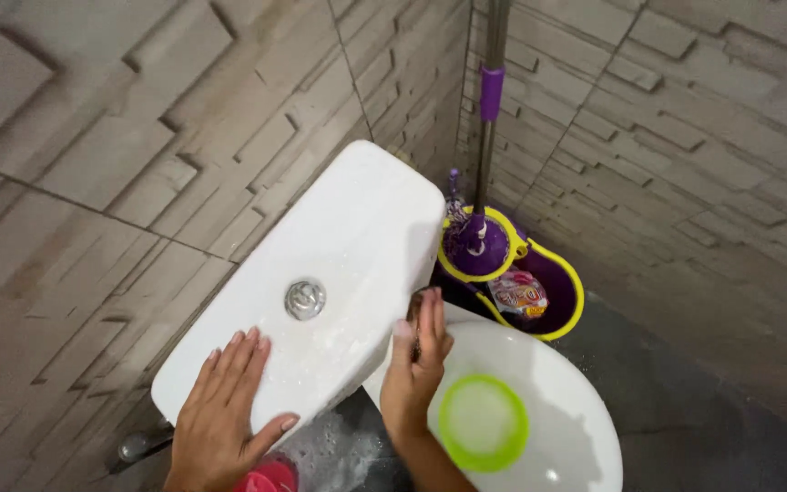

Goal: Cleaning the toilet and bathroom wall using a sponge and water

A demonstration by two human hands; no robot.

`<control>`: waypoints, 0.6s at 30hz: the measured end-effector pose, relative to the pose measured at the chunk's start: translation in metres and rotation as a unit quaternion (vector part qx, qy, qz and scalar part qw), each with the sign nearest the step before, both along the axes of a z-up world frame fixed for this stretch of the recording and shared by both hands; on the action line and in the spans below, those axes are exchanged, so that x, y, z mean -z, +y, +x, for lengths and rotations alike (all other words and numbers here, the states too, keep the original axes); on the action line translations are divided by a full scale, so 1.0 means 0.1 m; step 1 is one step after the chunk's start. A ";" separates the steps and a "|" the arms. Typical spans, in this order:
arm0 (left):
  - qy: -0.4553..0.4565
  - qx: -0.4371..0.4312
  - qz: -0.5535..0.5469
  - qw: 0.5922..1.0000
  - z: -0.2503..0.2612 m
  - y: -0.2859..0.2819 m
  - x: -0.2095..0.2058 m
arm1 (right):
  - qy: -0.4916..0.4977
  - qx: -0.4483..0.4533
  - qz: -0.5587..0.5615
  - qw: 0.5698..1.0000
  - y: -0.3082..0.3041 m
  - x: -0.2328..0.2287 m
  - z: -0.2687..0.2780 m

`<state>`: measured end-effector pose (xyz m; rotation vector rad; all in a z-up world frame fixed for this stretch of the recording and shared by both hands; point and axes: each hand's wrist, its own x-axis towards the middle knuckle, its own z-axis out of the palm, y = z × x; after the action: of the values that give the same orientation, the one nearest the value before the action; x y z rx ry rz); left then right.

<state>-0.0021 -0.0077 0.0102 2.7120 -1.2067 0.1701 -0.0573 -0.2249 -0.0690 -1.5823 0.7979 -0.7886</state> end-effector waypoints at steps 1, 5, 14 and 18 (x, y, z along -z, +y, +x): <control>-0.003 -0.006 -0.003 1.000 0.00 -0.02 -0.01 | -0.003 -0.006 -0.003 1.000 -0.29 0.08 0.21; 0.016 -0.039 -0.030 0.999 0.03 -0.01 0.02 | 0.070 -0.027 -0.349 0.934 -1.32 0.18 1.10; 0.031 -0.269 -0.055 0.961 -0.10 0.01 0.11 | -0.027 -0.229 -0.652 0.722 -0.30 -0.06 0.08; 0.059 -0.380 -0.196 0.902 -0.19 0.10 0.33 | 0.218 -0.119 -0.620 0.745 -0.53 -0.74 0.78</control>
<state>-0.0216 0.0025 -0.0226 2.6065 -0.0097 0.2963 0.0202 -0.2782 0.0051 -3.0898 0.2819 -0.7892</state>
